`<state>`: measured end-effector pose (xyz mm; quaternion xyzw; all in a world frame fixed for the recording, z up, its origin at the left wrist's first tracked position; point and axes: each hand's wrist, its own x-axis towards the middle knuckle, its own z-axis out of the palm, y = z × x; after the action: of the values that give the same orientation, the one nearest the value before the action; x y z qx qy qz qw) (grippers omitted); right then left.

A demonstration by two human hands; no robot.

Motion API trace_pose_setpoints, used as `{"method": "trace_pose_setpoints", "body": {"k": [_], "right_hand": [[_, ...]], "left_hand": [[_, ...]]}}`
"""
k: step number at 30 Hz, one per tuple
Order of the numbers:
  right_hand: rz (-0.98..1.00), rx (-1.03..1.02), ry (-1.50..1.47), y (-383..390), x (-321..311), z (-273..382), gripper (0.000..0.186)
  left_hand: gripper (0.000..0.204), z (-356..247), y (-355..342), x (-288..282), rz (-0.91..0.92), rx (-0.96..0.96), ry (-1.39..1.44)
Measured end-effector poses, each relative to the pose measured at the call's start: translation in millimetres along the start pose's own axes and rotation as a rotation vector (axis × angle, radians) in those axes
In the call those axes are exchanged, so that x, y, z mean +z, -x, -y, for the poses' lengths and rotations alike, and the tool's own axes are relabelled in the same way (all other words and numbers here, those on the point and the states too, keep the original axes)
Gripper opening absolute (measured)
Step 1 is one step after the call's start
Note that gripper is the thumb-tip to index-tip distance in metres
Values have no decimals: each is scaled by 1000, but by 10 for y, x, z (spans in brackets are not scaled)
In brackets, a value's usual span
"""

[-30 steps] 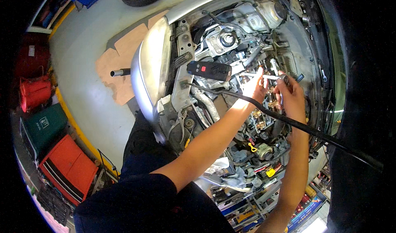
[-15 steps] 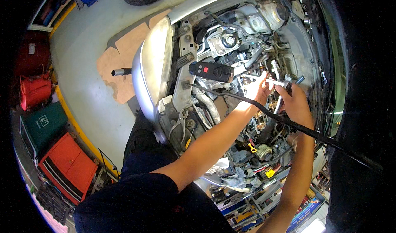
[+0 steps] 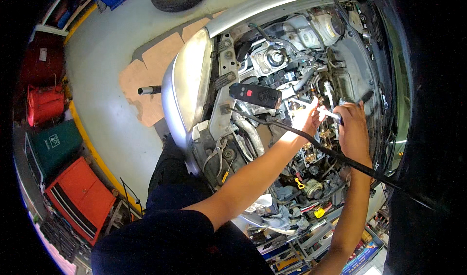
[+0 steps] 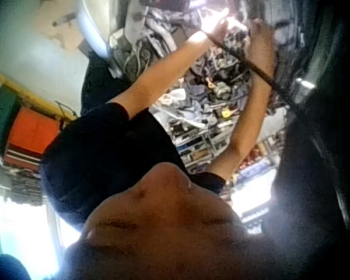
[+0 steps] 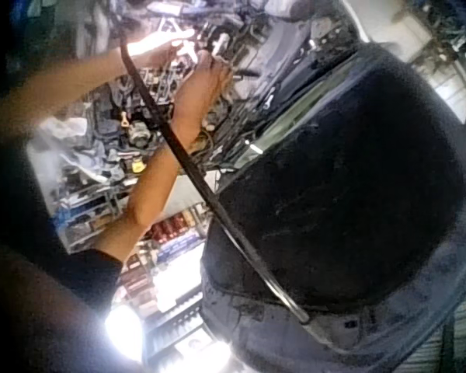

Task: The person applies sealant to a metal engine component using a caulking gun and installs it into the engine block. They then use a torque wrench to tighten bolts on the engine assembly.

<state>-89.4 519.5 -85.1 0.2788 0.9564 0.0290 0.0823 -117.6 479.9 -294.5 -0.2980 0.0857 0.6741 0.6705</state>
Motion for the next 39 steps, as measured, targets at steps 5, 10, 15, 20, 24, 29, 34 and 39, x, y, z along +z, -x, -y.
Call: {"method": "trace_pose_setpoints", "body": {"k": [5, 10, 15, 20, 24, 29, 34, 39], "right_hand": [[69, 247, -237, -34, -27, 83, 31], [125, 478, -280, -79, -8, 148, 42], [234, 669, -346, -119, 1, 164, 39], [162, 626, -381, -98, 7, 176, 36], [99, 276, 162, -218, -104, 139, 36], [150, 253, 100, -240, -150, 73, 42], [299, 714, -191, -218, -43, 52, 33], [200, 494, -112, -216, -134, 117, 37]], "left_hand": [[30, -207, 2, -84, 238, -130, 320], [39, -73, -116, -114, 175, 52, 133], [37, -211, 37, -90, 469, -39, 380], [29, -110, -6, -88, 107, -2, 96], [29, -71, 0, 68, -181, 1, 44], [32, -345, 165, 362, -28, -221, 168], [23, -291, -13, 47, 270, -78, 132], [18, -163, 7, -96, 72, -65, 65]]}}
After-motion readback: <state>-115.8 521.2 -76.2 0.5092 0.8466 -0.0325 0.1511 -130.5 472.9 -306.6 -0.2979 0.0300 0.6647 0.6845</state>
